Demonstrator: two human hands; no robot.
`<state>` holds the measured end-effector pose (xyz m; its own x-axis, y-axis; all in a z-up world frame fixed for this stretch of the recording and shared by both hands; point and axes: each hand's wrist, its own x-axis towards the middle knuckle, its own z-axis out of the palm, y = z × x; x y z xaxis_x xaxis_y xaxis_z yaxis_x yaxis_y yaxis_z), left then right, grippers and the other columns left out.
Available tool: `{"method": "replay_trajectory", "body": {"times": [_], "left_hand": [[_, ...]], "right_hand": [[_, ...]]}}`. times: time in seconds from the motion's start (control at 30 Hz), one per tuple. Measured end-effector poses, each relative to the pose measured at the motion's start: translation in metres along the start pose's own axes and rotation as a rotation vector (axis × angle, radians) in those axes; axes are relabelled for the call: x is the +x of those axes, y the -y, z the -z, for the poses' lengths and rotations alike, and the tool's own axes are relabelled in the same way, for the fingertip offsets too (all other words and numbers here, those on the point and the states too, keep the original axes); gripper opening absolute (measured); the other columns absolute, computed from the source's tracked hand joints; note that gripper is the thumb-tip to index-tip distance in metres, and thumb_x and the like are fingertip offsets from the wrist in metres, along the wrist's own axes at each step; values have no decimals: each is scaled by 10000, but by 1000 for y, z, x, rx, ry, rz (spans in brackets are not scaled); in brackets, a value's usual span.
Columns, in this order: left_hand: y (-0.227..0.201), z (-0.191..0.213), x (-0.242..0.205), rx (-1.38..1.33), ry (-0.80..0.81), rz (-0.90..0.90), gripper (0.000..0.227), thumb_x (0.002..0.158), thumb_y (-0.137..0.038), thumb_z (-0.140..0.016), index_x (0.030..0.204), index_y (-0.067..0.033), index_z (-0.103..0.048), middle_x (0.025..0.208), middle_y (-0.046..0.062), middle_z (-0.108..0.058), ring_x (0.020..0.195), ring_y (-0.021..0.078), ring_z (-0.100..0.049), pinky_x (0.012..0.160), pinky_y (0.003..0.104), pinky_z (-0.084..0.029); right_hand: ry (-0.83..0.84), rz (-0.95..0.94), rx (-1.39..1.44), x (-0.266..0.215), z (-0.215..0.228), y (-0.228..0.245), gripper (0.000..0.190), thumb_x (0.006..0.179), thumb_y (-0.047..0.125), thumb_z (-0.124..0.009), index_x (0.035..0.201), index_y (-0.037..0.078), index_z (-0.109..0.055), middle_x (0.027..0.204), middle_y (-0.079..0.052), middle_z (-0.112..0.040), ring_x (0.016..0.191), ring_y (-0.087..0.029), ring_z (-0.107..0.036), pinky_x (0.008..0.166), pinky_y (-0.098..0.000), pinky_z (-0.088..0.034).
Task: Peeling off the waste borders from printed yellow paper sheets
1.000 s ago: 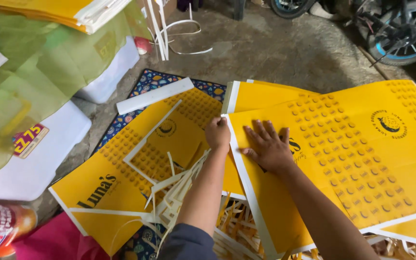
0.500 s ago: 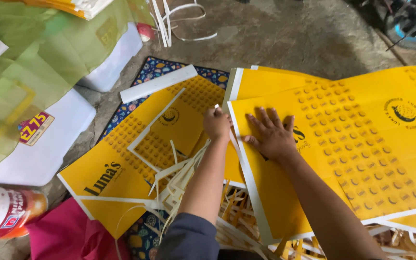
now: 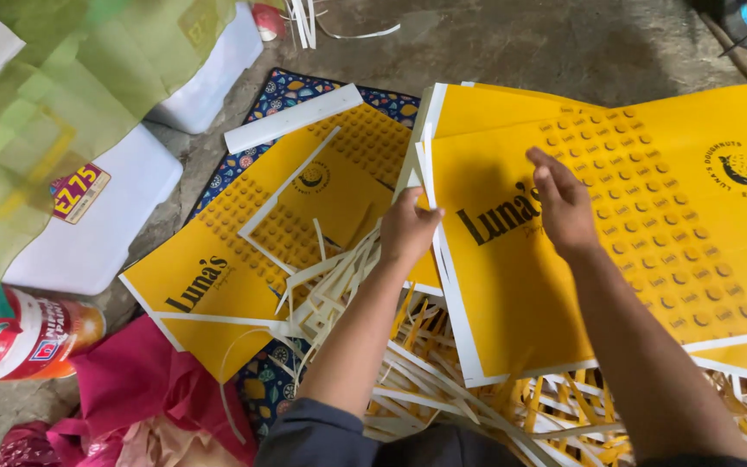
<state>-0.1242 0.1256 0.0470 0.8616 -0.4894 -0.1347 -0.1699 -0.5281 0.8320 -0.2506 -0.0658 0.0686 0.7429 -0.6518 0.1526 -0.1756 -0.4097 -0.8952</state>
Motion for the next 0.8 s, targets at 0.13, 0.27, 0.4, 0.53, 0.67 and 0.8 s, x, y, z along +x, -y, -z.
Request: {"method": "replay_trajectory", "body": {"times": [0.13, 0.27, 0.4, 0.53, 0.67, 0.8], "left_hand": [[7, -1, -28, 70, 67, -21, 639, 838, -371, -705, 1423, -187, -524, 1021, 50, -780, 1126, 308, -711, 978, 480, -555], [18, -4, -31, -29, 40, -26, 609, 840, -254, -695, 1417, -163, -524, 940, 51, -771, 902, 257, -748, 835, 409, -593], [53, -27, -10, -409, -33, 39, 640, 851, -143, -717, 1435, -16, -486, 916, 159, -733, 673, 228, -760, 627, 308, -635], [33, -20, -29, -622, -100, 41, 604, 859, -96, -729, 1414, 6, -514, 910, 205, -705, 681, 262, -758, 620, 331, -656], [23, -14, -43, -600, -115, 67, 637, 881, -157, -735, 1452, -13, -493, 980, 164, -677, 801, 229, -744, 707, 360, -655], [32, -13, -51, -113, -77, -18, 590, 857, -346, -740, 1405, -189, -587, 999, 30, -764, 979, 229, -757, 853, 394, -587]], "right_hand": [[142, 215, -410, -29, 34, -62, 413, 1056, 503, -557, 1447, 380, -605, 1526, -33, -544, 1484, -401, -378, 1167, -763, -188], [292, 275, -974, -55, 25, -47, 710, 950, 758, -380, 1591, 453, -352, 1684, -11, -327, 1568, -362, -230, 1163, -791, -122], [220, 290, -1086, -67, 11, -54, 701, 980, 776, -310, 1615, 479, -304, 1719, 33, -286, 1585, -291, -222, 1198, -730, -79], [282, 207, -1051, -59, 12, -40, 717, 949, 822, -282, 1598, 518, -276, 1722, 66, -239, 1589, -295, -180, 1180, -761, -71], [357, 100, -994, -59, 14, -32, 740, 932, 825, -318, 1598, 509, -253, 1728, 78, -191, 1597, -291, -122, 1172, -780, -10], [338, 119, -979, -52, 14, -59, 753, 916, 817, -351, 1601, 537, -213, 1718, 133, -184, 1596, -243, -119, 1184, -769, -14]]}}
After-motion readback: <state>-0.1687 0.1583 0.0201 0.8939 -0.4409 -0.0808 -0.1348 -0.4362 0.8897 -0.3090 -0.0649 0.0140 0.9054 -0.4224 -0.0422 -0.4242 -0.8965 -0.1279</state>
